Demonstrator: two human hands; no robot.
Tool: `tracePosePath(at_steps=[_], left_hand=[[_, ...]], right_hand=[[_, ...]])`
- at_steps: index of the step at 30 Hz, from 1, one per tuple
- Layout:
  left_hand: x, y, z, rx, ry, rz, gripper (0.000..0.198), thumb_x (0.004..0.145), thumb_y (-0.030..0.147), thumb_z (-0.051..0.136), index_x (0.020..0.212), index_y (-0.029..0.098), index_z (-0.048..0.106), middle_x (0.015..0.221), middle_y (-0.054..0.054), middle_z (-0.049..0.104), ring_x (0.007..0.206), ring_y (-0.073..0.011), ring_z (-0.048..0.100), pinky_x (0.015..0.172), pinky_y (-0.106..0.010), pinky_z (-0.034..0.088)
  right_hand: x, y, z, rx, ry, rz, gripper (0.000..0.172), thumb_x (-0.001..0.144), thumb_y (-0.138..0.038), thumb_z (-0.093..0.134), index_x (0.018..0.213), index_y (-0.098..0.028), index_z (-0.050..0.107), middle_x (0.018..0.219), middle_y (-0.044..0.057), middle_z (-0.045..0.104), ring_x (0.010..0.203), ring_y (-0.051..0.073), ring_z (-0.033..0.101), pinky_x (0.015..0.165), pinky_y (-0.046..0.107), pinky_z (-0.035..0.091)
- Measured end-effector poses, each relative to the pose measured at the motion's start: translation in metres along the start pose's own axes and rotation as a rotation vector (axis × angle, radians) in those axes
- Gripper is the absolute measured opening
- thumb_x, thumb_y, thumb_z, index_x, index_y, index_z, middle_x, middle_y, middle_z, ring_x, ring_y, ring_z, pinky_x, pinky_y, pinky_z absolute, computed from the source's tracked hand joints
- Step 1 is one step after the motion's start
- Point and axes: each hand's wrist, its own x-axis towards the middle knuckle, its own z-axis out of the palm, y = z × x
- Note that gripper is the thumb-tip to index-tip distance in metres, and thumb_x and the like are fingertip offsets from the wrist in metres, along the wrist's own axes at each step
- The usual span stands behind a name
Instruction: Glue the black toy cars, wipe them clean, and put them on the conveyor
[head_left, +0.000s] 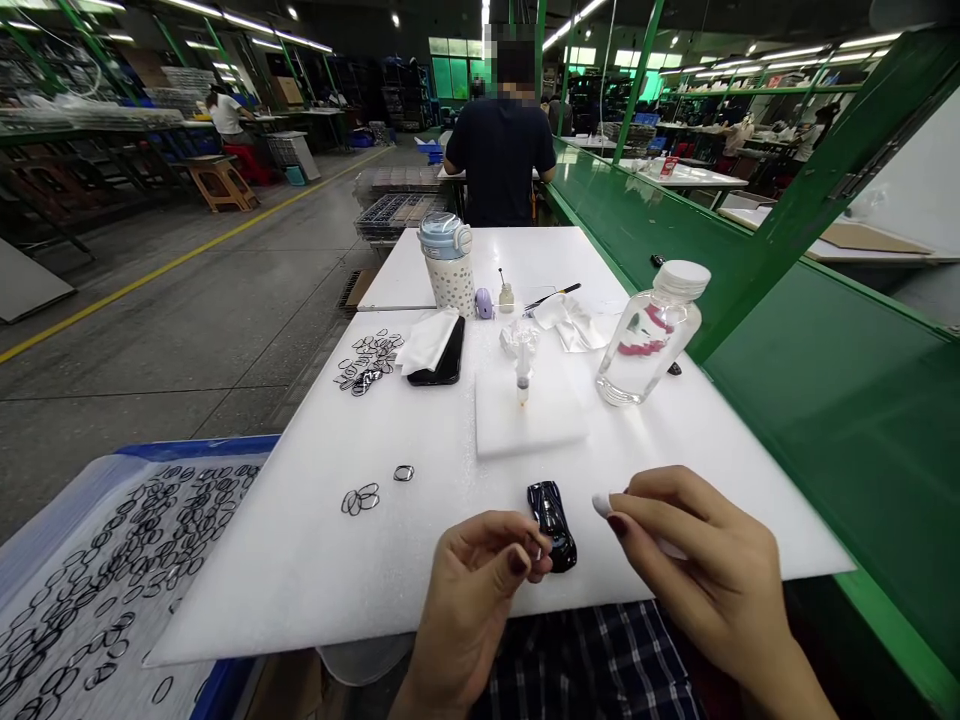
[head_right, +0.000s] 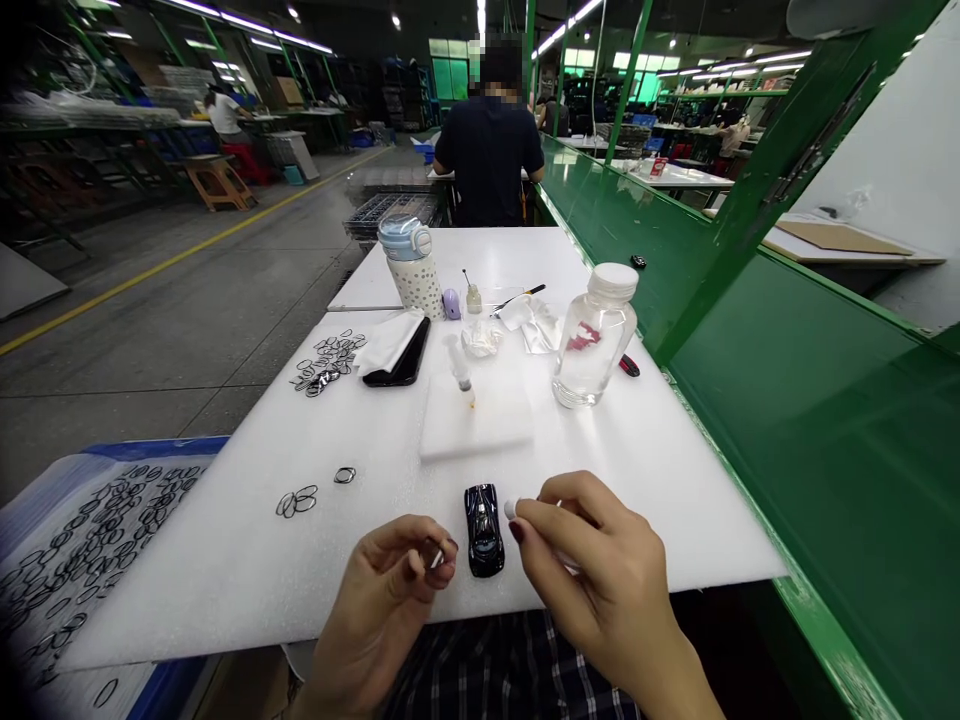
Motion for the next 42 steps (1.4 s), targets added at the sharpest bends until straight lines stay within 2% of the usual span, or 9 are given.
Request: tracePosePath(at_steps=[2,5,7,9,13,18,20,24,42], left_hand=[[-0.001,0.003,-0.002,0.35,0.029,0.14,0.013,0.069,0.029,0.083,0.077,0.022,0.077,0.074,-0.002,0.074,0.069,-0.0125,0.067,0.068,-0.018,0.055],[0.0,0.0,-0.003,0.912,0.078,0.437,0.01,0.074,0.021,0.078,0.084,0.024,0.077,0.078,-0.003,0.074,0.072,-0.0168,0.067,0.071,-0.025,0.055],[0.002,-0.007,-0.002,1.115,0.041,0.596,0.012,0.077,0.019,0.073,0.088,0.023,0.077,0.08,-0.004,0.073,0.073,-0.0174,0.066,0.071,-0.026,0.054],[0.005,-0.013,-0.002,1.204,-0.007,0.663,0.014,0.079,0.018,0.07,0.091,0.023,0.075,0.081,-0.004,0.07,0.075,-0.0175,0.065,0.07,-0.026,0.053],[0.008,-0.017,-0.003,1.26,0.024,0.614,0.015,0.08,0.023,0.07,0.094,0.025,0.074,0.085,-0.005,0.066,0.078,-0.0196,0.063,0.072,-0.03,0.052],[0.006,-0.011,-0.005,1.197,0.089,0.486,0.026,0.074,0.024,0.073,0.1,0.027,0.073,0.11,-0.007,0.067,0.102,-0.028,0.062,0.089,-0.039,0.049],[0.006,-0.01,-0.005,1.164,0.094,0.447,0.028,0.074,0.024,0.073,0.101,0.029,0.074,0.118,-0.007,0.066,0.107,-0.0299,0.06,0.093,-0.043,0.047],[0.006,-0.009,-0.005,1.139,0.09,0.406,0.027,0.075,0.023,0.072,0.101,0.03,0.074,0.119,-0.007,0.066,0.108,-0.0306,0.06,0.094,-0.045,0.047],[0.008,-0.008,-0.004,1.163,0.063,0.387,0.025,0.077,0.021,0.069,0.101,0.029,0.072,0.121,-0.006,0.066,0.11,-0.0307,0.058,0.096,-0.046,0.046]], right_hand=[[-0.007,0.006,0.008,0.061,-0.02,0.092,0.015,0.088,-0.01,0.057,0.095,-0.018,0.068,0.085,0.006,0.057,0.062,0.01,0.055,0.046,0.02,0.043],[-0.014,0.013,0.02,0.136,-0.055,0.22,0.014,0.09,-0.015,0.056,0.093,-0.018,0.07,0.083,0.005,0.058,0.067,0.012,0.056,0.05,0.022,0.045],[-0.016,0.016,0.026,0.169,-0.078,0.276,0.015,0.091,-0.018,0.055,0.092,-0.019,0.07,0.084,0.005,0.058,0.07,0.013,0.057,0.055,0.023,0.046],[-0.016,0.016,0.029,0.193,-0.116,0.311,0.016,0.092,-0.019,0.053,0.092,-0.02,0.07,0.085,0.004,0.058,0.072,0.013,0.057,0.058,0.024,0.046],[-0.015,0.015,0.027,0.211,-0.261,0.354,0.016,0.092,-0.019,0.052,0.097,-0.019,0.067,0.09,0.005,0.059,0.076,0.014,0.059,0.065,0.026,0.047],[-0.014,0.018,0.025,0.195,-0.344,0.391,0.015,0.093,-0.021,0.052,0.099,-0.02,0.066,0.093,0.005,0.06,0.076,0.015,0.06,0.063,0.026,0.046],[-0.014,0.02,0.026,0.185,-0.342,0.396,0.015,0.093,-0.022,0.053,0.099,-0.02,0.066,0.091,0.004,0.059,0.074,0.015,0.06,0.061,0.026,0.045],[-0.013,0.019,0.027,0.167,-0.33,0.406,0.013,0.092,-0.022,0.054,0.098,-0.02,0.066,0.089,0.004,0.059,0.074,0.015,0.059,0.063,0.028,0.045],[-0.018,0.017,0.032,0.161,-0.248,0.395,0.011,0.09,-0.022,0.058,0.096,-0.019,0.067,0.086,0.005,0.059,0.068,0.014,0.057,0.053,0.025,0.044]])
